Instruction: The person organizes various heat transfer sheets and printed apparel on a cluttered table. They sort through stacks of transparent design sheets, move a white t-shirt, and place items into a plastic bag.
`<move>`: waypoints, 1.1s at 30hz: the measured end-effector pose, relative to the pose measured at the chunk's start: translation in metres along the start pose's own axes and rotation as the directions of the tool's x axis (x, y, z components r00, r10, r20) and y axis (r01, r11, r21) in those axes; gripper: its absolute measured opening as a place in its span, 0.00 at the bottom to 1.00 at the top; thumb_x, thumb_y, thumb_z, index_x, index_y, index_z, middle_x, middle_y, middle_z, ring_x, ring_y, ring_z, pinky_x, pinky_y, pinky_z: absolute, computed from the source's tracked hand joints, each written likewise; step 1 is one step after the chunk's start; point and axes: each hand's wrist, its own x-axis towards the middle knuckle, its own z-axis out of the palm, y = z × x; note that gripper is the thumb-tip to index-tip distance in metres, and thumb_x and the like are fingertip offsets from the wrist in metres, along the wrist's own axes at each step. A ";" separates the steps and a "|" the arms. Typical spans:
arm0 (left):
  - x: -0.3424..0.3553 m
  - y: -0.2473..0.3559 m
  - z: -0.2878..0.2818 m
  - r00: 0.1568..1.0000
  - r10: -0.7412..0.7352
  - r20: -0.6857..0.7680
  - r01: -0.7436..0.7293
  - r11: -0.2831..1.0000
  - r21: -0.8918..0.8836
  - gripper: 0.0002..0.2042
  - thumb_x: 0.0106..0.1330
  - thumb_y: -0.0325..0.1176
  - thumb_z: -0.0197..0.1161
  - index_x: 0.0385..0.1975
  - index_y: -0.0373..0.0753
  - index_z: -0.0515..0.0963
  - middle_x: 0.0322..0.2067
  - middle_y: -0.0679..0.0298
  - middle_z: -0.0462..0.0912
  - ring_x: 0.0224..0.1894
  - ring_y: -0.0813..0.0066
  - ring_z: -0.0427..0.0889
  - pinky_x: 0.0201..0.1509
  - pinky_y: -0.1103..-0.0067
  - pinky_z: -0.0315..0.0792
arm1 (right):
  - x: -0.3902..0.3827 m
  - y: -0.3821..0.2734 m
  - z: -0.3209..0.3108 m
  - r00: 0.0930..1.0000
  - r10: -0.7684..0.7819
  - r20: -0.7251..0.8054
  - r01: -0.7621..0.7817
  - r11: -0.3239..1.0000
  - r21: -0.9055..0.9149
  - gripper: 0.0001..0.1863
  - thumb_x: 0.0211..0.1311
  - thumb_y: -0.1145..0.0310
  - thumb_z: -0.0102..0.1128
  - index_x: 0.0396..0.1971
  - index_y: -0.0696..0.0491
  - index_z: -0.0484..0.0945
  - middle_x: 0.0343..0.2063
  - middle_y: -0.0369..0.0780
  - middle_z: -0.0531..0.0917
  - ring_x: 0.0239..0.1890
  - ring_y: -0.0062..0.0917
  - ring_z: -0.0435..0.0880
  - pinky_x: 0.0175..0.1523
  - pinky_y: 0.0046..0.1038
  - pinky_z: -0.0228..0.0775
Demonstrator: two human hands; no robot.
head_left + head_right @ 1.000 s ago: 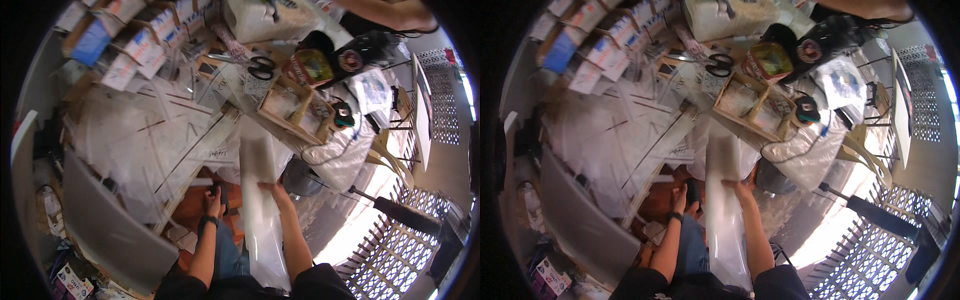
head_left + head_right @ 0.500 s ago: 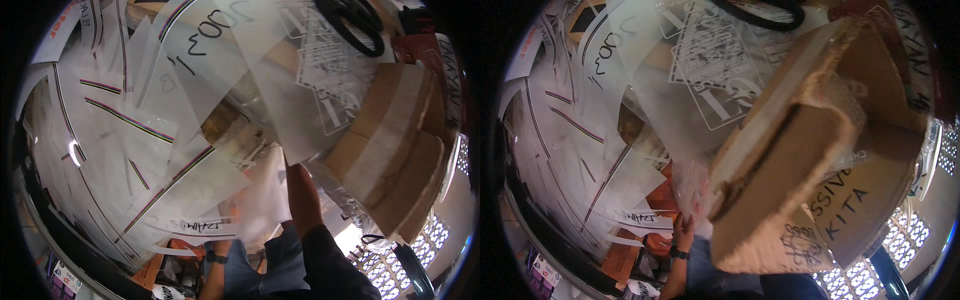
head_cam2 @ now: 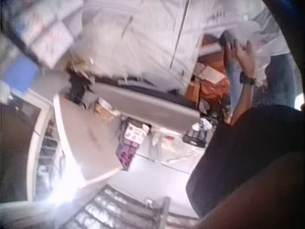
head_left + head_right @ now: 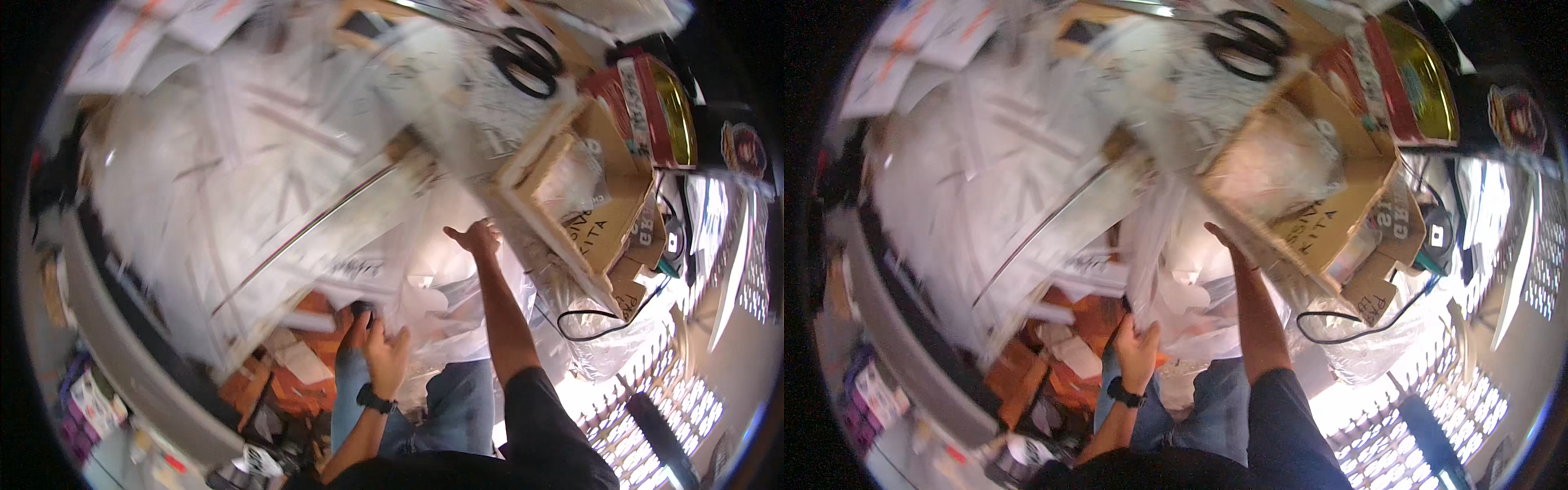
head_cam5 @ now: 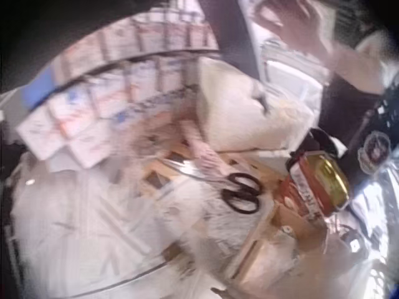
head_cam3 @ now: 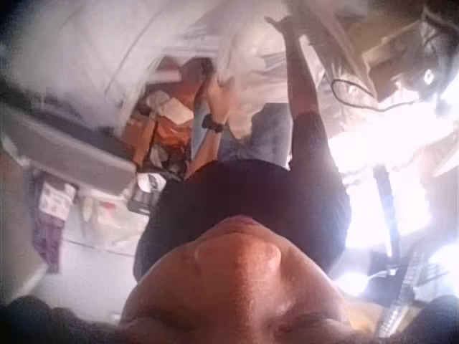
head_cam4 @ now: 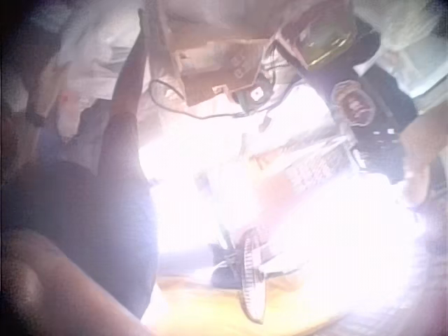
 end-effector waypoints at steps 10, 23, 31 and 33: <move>-0.085 -0.017 -0.037 0.991 0.129 0.038 -0.128 0.991 -0.033 0.28 0.62 0.25 0.60 0.62 0.34 0.58 0.50 0.53 0.73 0.56 0.63 0.73 0.54 0.71 0.73 | -0.240 0.026 -0.095 0.827 -0.460 -0.323 0.559 0.732 0.389 0.20 0.59 0.60 0.59 0.44 0.61 0.76 0.41 0.50 0.81 0.38 0.40 0.82 0.44 0.35 0.74; -0.205 -0.244 -0.194 0.961 -0.216 -0.172 0.264 0.901 0.343 0.12 0.54 0.40 0.57 0.33 0.40 0.80 0.34 0.50 0.82 0.41 0.51 0.80 0.43 0.62 0.73 | -0.429 0.002 -0.048 0.485 -0.873 -0.053 0.867 0.472 0.157 0.08 0.56 0.71 0.56 0.34 0.57 0.79 0.31 0.47 0.82 0.32 0.39 0.82 0.38 0.35 0.74; -0.255 -0.366 -0.326 0.601 -0.477 -0.641 0.341 0.879 -0.333 0.08 0.54 0.34 0.59 0.29 0.39 0.80 0.27 0.53 0.83 0.34 0.55 0.83 0.40 0.69 0.75 | -0.462 -0.145 0.120 0.212 -0.832 0.512 0.950 0.297 0.090 0.13 0.56 0.62 0.60 0.32 0.58 0.79 0.27 0.43 0.83 0.30 0.28 0.83 0.36 0.28 0.74; -0.263 -0.372 -0.372 0.523 -0.555 -0.647 0.251 0.826 -0.505 0.08 0.55 0.34 0.59 0.29 0.37 0.79 0.26 0.52 0.82 0.32 0.55 0.82 0.41 0.68 0.75 | -0.472 -0.198 0.168 0.212 -0.737 0.642 0.967 0.252 -0.031 0.11 0.55 0.64 0.61 0.32 0.58 0.79 0.24 0.41 0.83 0.28 0.26 0.82 0.36 0.28 0.73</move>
